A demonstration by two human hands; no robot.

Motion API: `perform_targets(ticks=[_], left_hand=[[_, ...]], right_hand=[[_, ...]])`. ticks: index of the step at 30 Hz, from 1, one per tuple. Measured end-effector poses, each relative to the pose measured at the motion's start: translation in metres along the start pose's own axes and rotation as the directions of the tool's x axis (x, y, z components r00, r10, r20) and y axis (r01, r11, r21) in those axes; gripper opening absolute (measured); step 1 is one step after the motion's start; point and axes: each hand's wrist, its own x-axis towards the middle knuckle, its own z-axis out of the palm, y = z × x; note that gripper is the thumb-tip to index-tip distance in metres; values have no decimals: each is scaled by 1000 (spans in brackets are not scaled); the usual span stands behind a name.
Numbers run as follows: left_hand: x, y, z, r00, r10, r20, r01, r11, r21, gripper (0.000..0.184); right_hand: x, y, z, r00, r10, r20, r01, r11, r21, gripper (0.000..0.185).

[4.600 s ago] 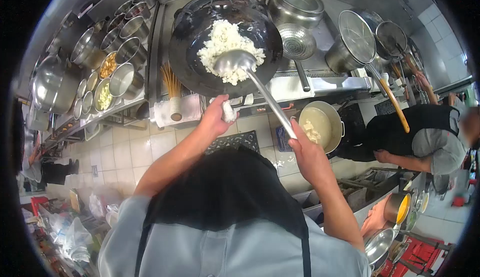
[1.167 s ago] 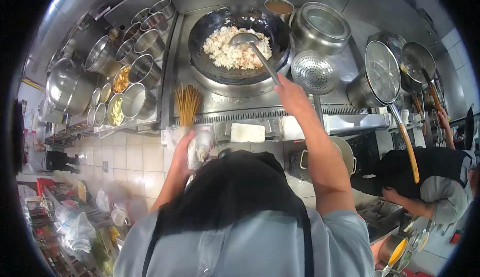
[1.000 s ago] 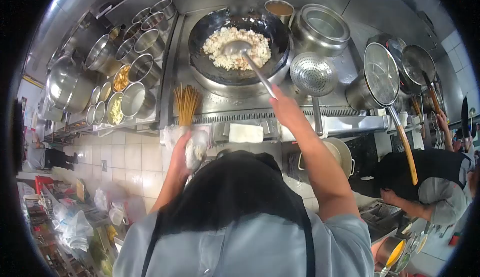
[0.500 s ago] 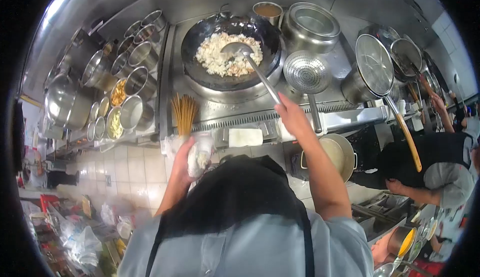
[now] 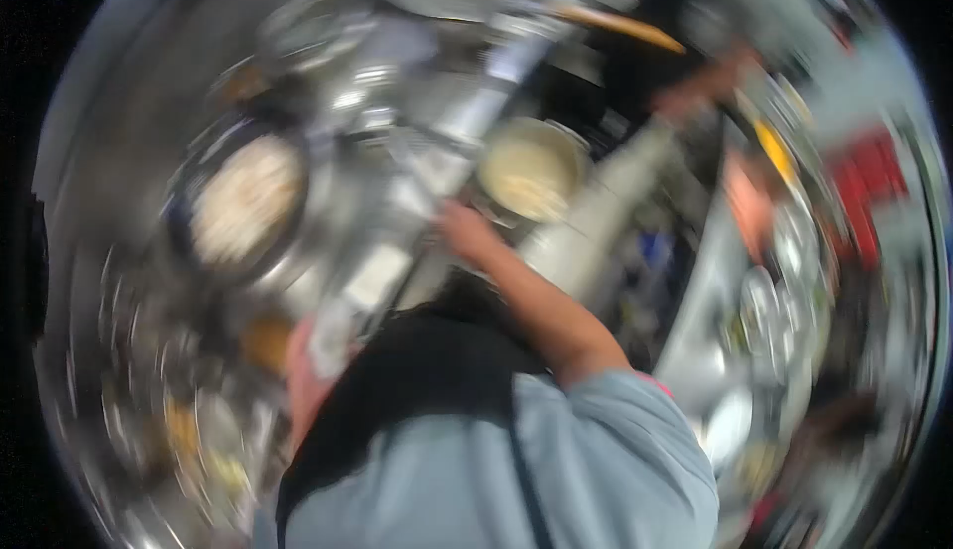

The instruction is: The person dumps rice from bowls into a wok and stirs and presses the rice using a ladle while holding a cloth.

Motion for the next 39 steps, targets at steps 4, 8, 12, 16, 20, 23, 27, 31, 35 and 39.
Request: perform_targets(ticks=[4,8,12,16,20,23,27,31,35,39], left_hand=[[32,15,18,932,-308,190,299,951,76,53],[61,-10,48,845,-512,154,454,839,301,49],[72,-10,71,746,-628,221,486,741,462,48],[64,-31,106,640,-713,287,495,668,556,46],[60,-56,121,678,-683,272,426,667,611,41],[58,-64,125,699,-656,285,393,685,614,39],[59,-58,115,717,-630,299,364,703,611,40],[67,-49,99,790,-564,239,319,712,626,41],[79,-41,81,825,-523,215,307,734,607,36],[61,-26,66,792,-537,291,403,817,412,32]], right_hand=[[-120,-23,-43,942,176,-284,-180,984,13,43],[-296,-6,-27,567,773,-283,-301,514,803,35],[-434,-54,19,-8,964,-265,348,251,903,24],[-521,-46,41,-267,928,-259,640,371,673,38],[-534,-37,20,-375,873,-312,650,487,584,34],[-530,-33,18,-374,870,-321,720,491,491,34],[-511,-46,9,-415,845,-338,727,531,436,37],[-506,-22,4,-532,786,-315,689,618,379,39],[-549,-6,15,-459,754,-471,627,650,429,38],[-550,-27,3,-343,783,-520,312,617,723,33]])
